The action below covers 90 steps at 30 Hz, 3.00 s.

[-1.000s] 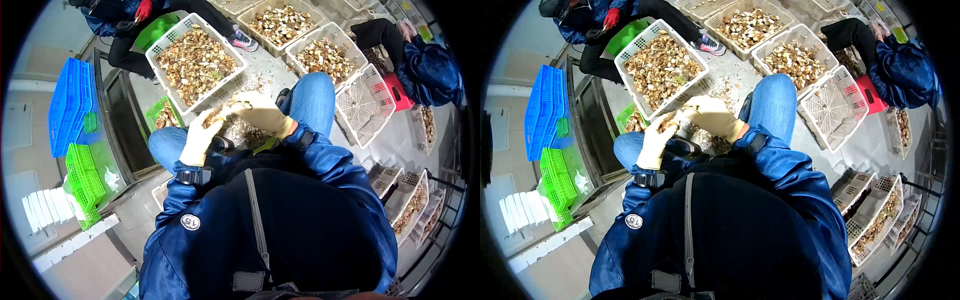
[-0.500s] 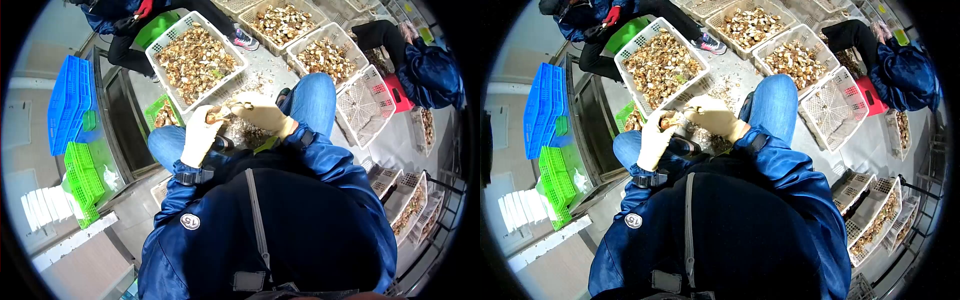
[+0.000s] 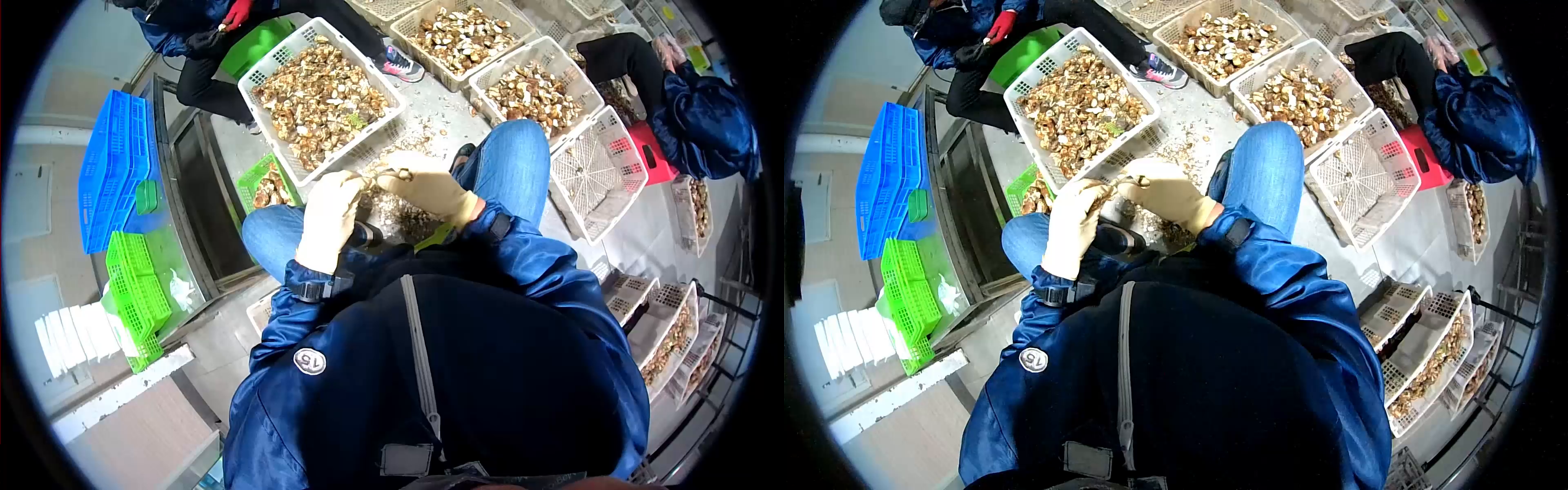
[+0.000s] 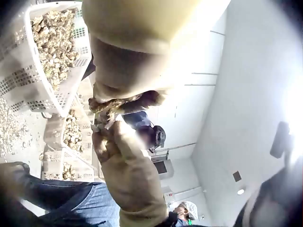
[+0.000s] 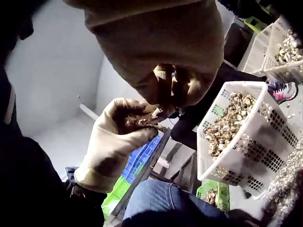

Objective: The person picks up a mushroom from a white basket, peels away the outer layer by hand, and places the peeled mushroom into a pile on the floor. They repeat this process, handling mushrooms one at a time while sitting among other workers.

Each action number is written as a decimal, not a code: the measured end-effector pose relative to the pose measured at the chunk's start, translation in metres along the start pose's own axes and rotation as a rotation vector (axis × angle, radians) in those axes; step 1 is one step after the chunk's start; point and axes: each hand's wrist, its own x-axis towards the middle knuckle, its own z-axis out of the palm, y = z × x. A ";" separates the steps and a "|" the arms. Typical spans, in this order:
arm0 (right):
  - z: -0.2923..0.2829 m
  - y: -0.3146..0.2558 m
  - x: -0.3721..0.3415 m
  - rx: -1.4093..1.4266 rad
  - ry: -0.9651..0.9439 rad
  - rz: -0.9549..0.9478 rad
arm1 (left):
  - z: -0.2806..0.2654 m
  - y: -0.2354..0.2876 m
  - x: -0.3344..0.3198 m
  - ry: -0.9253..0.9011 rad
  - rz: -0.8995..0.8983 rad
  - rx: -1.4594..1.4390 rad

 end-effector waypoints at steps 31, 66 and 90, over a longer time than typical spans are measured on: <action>-0.006 0.015 0.007 0.100 -0.253 0.039 | -0.030 -0.001 0.007 -0.258 0.529 0.323; -0.009 -0.018 0.000 0.993 -0.114 0.529 | -0.015 -0.009 0.008 0.156 0.291 -0.010; -0.035 -0.018 0.003 0.230 -0.129 0.190 | 0.024 -0.016 -0.020 -0.021 -1.270 -1.854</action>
